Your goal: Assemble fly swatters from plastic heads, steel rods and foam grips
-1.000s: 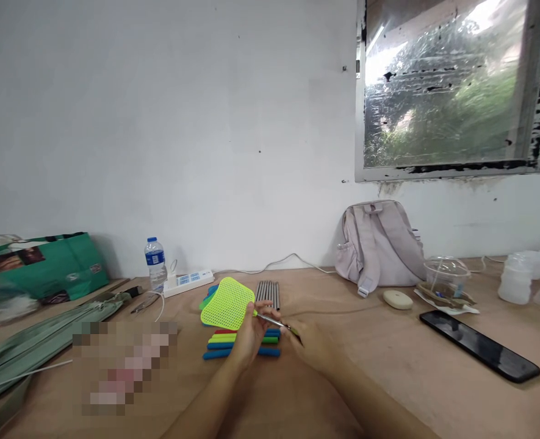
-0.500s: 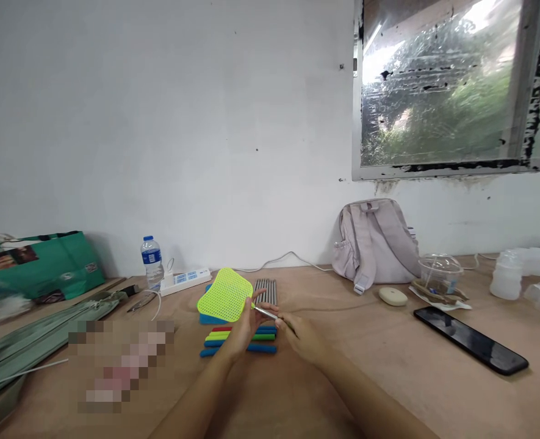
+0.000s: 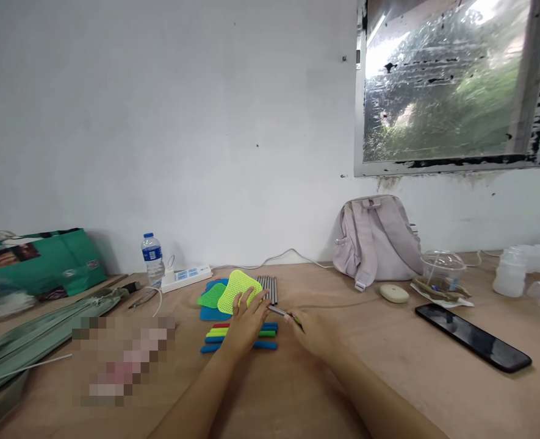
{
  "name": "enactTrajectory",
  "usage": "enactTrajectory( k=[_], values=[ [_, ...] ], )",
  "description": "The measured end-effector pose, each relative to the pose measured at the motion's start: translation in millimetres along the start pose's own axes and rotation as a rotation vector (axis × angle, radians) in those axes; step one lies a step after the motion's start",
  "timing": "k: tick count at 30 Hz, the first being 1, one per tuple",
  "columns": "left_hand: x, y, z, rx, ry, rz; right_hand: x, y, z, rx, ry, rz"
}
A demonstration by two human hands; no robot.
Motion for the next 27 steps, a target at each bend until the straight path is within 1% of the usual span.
enactTrajectory(
  k=[1, 3, 7, 9, 14, 17, 23, 27],
  values=[
    [1.9, 1.3, -2.2, 0.03, 0.014, 0.102, -1.6, 0.9, -0.4, -0.01, 0.002, -0.017],
    [4.2, 1.9, -5.5, 0.09, 0.045, 0.212, -4.7, 1.4, -0.5, -0.04, 0.016, -0.032],
    [3.8, 0.8, -6.8, 0.203, 0.115, 0.24, -7.8, -0.3, 1.0, -0.097, 0.052, -0.058],
    [2.5, 3.3, -7.1, 0.235, 0.158, 0.227, -6.8, 1.0, 2.0, -0.125, 0.043, -0.088],
    [-2.7, 16.7, -9.7, 0.189, 0.23, 0.16, 0.7, 5.1, 5.7, -0.17, -0.048, -0.194],
    [-1.6, 17.0, -10.5, 0.165, 0.269, 0.097, 4.5, 2.7, 8.0, -0.197, -0.079, -0.259],
    [-0.9, 14.4, -6.5, 0.113, 0.303, -0.002, -0.8, 0.0, 9.0, -0.262, -0.13, -0.356],
    [-2.6, 19.0, -6.6, 0.093, 0.314, -0.023, -4.7, -0.3, 9.4, -0.257, -0.146, -0.388]
  ],
)
Point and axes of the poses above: each hand's wrist, its own z-axis towards the middle knuckle, its own x-axis out of the palm, y = z × x, the point moved 8 cm from there along z, towards the middle knuckle, and after that the axes turned 9 degrees about x, right-handed, at the moved point
